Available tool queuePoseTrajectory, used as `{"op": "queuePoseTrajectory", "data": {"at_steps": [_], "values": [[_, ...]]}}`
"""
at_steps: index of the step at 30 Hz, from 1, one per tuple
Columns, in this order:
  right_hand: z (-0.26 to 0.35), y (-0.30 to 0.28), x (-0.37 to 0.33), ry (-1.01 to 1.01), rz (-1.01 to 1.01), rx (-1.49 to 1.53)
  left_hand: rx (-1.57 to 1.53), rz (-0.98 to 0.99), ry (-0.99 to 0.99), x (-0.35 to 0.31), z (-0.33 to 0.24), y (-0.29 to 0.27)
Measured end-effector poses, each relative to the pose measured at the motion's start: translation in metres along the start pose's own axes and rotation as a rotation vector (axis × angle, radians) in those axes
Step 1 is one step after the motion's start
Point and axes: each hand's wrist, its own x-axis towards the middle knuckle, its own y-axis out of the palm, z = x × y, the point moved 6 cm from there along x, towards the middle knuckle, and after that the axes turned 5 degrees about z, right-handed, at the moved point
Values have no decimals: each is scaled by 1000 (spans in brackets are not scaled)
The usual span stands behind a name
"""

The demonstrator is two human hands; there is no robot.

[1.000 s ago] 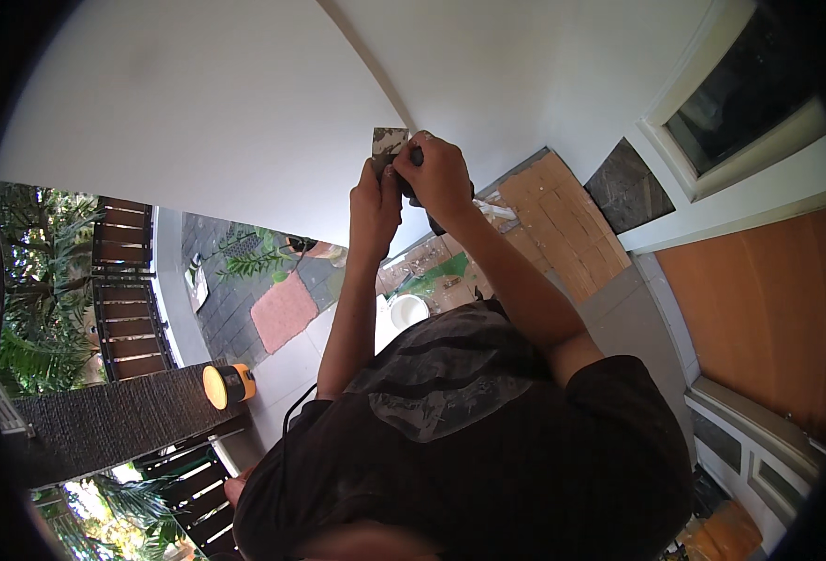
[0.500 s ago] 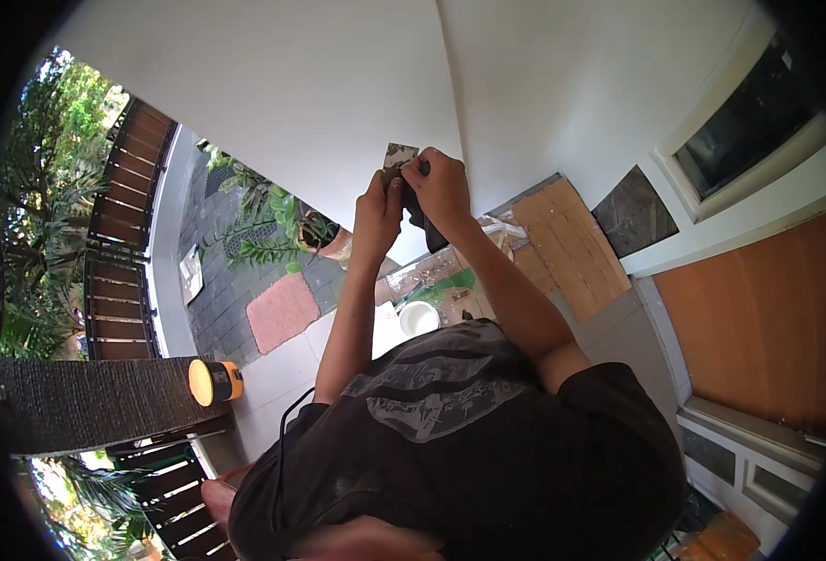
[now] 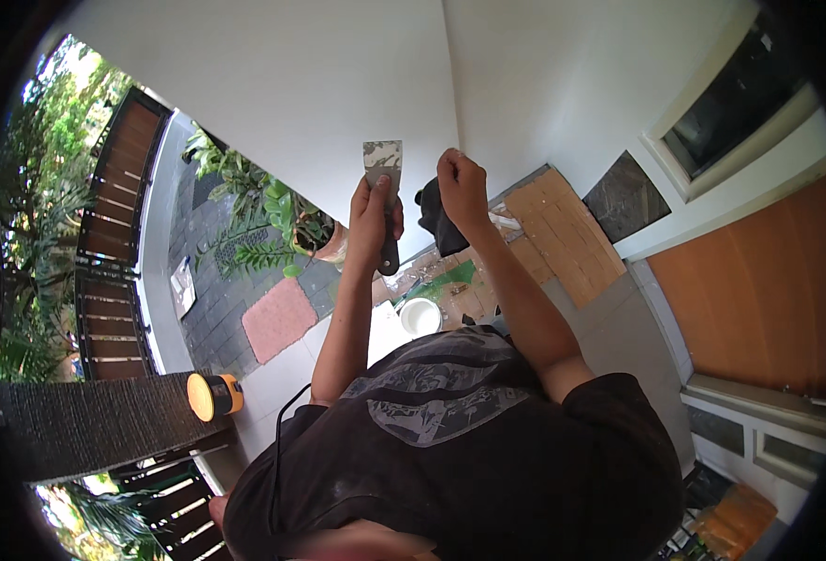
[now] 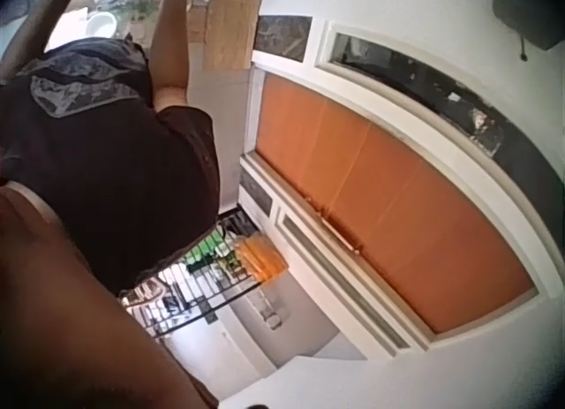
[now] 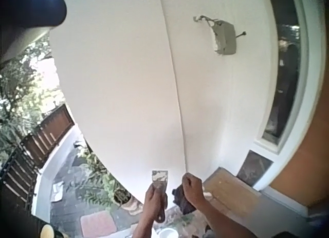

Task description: Scrape old putty or paint from a window frame and apply new white paint or putty using a scraper tool.

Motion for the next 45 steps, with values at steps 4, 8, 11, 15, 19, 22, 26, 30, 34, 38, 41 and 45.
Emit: {"op": "queuePoseTrajectory", "data": {"at_steps": [4,8,11,15,19,22,26,30,34,38,41,45], "values": [[-14,-18,13,37,7,17,6,30,-23,8,-7,24],[2,-41,30,-45,-70,40,5,40,-5,22,-10,50],[21,-59,43,-27,36,158,119,20,69,36,-10,65],[27,-81,60,-114,67,102,433,-37,195,57,-11,95],[15,-101,77,-63,55,46,617,-60,222,77,-5,121],[2,-118,86,-43,61,25,704,-70,247,87,1,143],[-11,-140,100,-4,74,23,795,-80,264,102,11,165],[-23,-158,108,-16,50,20,851,-43,249,113,16,183],[-43,-170,110,39,47,23,861,-24,247,119,25,197],[-55,-180,112,44,40,16,754,32,142,129,41,202],[-61,-188,115,51,29,-16,633,45,106,136,46,209],[-62,-200,121,11,39,-65,467,81,70,137,50,217]]}}
